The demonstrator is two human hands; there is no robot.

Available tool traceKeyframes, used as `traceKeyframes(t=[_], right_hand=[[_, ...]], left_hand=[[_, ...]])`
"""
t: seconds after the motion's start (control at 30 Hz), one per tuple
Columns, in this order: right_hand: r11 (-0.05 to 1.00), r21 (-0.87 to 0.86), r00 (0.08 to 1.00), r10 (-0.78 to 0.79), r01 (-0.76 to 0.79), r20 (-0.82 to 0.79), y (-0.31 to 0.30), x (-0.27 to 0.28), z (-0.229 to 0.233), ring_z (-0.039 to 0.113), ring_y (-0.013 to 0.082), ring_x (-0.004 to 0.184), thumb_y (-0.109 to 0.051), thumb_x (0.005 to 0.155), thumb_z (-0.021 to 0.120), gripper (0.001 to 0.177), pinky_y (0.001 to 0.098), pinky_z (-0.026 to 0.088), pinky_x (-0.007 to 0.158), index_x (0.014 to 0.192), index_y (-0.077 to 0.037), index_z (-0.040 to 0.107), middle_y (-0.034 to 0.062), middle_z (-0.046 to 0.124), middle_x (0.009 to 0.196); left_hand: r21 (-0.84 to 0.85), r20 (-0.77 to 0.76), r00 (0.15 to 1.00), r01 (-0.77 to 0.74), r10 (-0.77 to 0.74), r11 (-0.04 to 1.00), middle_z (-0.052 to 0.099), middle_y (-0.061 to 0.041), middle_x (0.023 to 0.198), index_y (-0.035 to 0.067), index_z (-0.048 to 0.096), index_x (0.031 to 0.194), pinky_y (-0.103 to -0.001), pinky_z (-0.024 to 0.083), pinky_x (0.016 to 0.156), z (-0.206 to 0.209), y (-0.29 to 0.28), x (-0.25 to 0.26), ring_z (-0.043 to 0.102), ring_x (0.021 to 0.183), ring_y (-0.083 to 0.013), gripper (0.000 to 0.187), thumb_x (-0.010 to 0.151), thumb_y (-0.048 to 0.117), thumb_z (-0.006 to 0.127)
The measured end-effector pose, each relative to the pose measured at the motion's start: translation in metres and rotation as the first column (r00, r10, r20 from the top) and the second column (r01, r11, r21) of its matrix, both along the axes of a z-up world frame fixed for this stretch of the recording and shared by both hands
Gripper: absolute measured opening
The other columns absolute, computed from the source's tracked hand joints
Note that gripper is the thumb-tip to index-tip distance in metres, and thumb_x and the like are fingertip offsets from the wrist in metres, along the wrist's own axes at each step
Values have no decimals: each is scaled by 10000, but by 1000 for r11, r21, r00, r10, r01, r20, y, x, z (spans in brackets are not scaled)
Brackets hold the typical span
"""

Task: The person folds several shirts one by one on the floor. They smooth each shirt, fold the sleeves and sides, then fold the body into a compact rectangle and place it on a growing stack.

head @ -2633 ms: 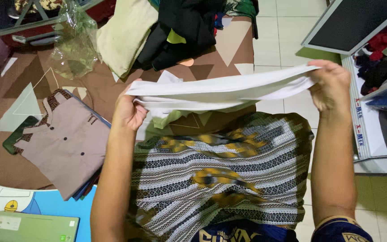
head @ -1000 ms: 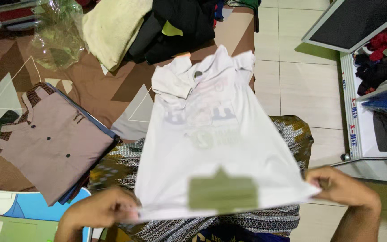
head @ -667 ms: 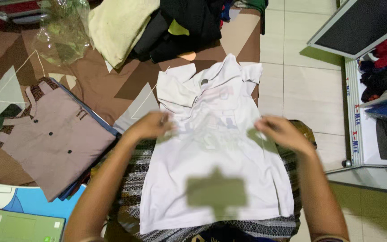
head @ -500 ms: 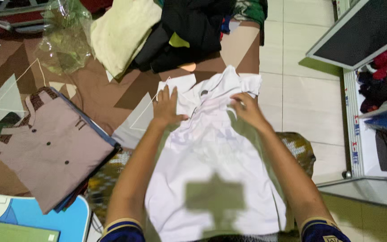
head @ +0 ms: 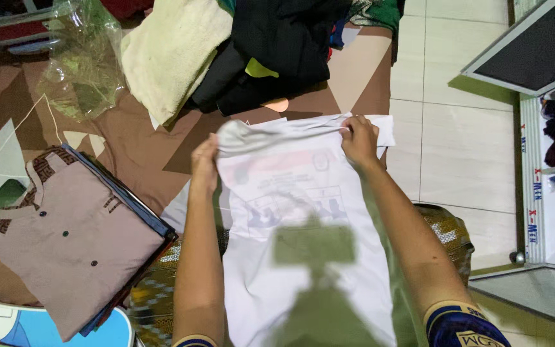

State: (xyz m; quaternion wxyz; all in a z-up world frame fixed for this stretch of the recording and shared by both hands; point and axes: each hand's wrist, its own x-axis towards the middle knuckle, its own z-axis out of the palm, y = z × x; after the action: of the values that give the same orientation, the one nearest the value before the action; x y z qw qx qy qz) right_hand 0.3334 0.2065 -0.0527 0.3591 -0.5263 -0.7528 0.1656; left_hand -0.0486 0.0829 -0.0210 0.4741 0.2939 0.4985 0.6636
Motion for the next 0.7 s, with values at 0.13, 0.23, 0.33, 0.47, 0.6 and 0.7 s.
traceKeyframes(t=[0.13,0.23,0.33,0.47,0.6,0.7], right_hand=[[971,210,993,-108,115,-47,-28,6,-16,565,317,1020,-79,926,684,106,451,368,963,1018,-74,630,100,612,1022],[973,145,983,-180,181,-22,-50,15,-9,570,297,946,-122,955,659,176,442,366,959,1121,-75,625,87,602,942],[985,23,983,-171,170,72,-62,23,5,583,276,871,-219,979,636,223,441,357,920,1147,-73,657,76,619,841],[984,-57,983,-164,169,86,-81,24,5,610,274,896,-290,1043,569,266,435,353,906,951,-85,711,99,674,859],[993,-49,991,-109,105,-77,-97,31,-1,634,282,955,-270,1092,514,306,434,335,939,955,-76,707,89,715,929],[970,-76,972,-233,230,-26,-111,30,-1,636,278,878,-325,914,750,311,422,408,932,995,-29,700,132,706,891]], left_hand=[[-361,-279,840,357,-465,862,748,62,1416,-16,641,805,-474,460,636,11,-2,38,593,753,-240,344,984,257,747],[-258,-583,684,356,-438,898,746,-91,919,125,707,947,-340,536,771,19,0,68,641,822,-137,190,1006,305,697],[-284,-634,658,291,-407,914,678,-86,847,76,611,914,-324,499,691,33,-1,78,586,760,-149,248,1024,252,748],[-409,-470,777,229,-418,884,692,-19,844,95,596,949,-292,541,622,43,-6,67,648,742,-116,303,794,154,849],[-100,-656,734,144,-174,985,654,-68,860,5,539,938,-295,538,682,39,-13,52,610,794,-134,432,745,60,921],[-47,-678,725,120,-120,992,649,-41,850,42,608,1051,-281,522,660,42,-24,46,618,772,-125,472,684,70,903]])
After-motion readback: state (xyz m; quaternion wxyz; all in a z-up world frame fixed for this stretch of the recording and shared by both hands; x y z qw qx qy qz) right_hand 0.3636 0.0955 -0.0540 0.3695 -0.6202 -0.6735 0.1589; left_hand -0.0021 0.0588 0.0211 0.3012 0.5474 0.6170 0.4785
